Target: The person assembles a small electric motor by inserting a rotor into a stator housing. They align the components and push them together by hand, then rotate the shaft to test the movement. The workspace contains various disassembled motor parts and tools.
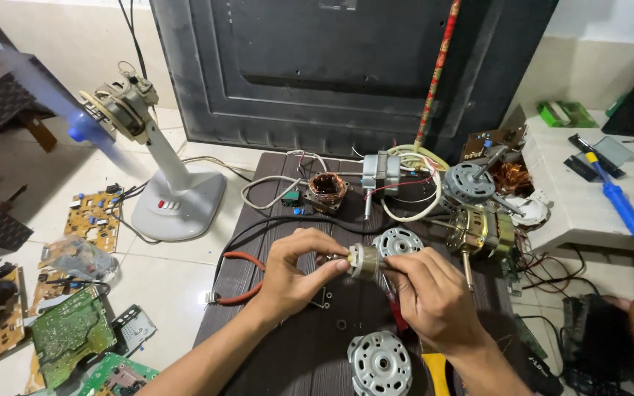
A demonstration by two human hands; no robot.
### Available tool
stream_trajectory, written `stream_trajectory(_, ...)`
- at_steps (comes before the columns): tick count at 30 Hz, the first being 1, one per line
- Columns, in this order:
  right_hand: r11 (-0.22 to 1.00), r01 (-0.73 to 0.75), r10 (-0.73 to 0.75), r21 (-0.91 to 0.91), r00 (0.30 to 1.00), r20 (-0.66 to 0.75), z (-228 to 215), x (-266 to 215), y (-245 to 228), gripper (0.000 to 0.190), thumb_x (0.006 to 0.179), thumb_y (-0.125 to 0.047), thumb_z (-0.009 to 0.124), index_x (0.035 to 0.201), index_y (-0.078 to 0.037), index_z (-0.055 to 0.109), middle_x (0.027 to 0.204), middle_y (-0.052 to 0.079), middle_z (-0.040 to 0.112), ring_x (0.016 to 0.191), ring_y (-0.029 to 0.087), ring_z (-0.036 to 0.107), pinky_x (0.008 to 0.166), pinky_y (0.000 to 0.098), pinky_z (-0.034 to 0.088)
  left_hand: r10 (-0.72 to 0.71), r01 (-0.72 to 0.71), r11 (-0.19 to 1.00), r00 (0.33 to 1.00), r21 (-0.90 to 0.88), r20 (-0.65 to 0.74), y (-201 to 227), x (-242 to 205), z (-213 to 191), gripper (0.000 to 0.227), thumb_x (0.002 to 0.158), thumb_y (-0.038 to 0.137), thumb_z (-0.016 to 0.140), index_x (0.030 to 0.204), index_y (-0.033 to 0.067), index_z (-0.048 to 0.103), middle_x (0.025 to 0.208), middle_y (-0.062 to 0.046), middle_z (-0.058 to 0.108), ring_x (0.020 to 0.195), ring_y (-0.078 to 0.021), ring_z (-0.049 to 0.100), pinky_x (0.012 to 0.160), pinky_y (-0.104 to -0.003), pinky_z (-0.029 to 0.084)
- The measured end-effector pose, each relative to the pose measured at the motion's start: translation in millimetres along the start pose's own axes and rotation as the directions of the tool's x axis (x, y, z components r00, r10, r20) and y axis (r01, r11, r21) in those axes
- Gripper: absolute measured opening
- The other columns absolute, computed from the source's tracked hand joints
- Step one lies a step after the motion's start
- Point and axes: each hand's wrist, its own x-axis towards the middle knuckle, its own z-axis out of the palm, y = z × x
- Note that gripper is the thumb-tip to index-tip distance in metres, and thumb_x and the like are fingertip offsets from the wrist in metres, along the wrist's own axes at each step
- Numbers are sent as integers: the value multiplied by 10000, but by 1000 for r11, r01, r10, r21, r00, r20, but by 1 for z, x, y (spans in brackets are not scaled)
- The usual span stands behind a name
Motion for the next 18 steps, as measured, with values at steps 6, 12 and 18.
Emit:
stream_trajectory(6,996,-29,23,-88,997,-73,-3,11,-10,119,993,-64,601,1037,14,679,904,136,713,779,282,678,711,382,542,-9,6,997,999,82,35,-8,1,-8,277,973,325,654,1100,100,752,1084,-33,796,971,-177,733,874,-308,512)
stream_trajectory(12,977,-86,60,-196,989,-133,2,2,2,140,973,-109,642,1062,-14,691,908,103,748,789,239,712,733,364,586,-79,123,962,980,242,-184,-21,7,-18,352,943,199,688,1284,116,671,933,-18,771,777,-129,632,735,-289,510)
stream_trajectory(18,963,-123,117,-241,992,-37,18,-12,10,169,924,-154,727,1063,-63,699,860,66,737,732,197,693,675,334,578,-188,239,894,968,380,-166,-27,11,-18,186,928,264,686,811,134,751,656,49,676,582,-90,550,637,-288,471)
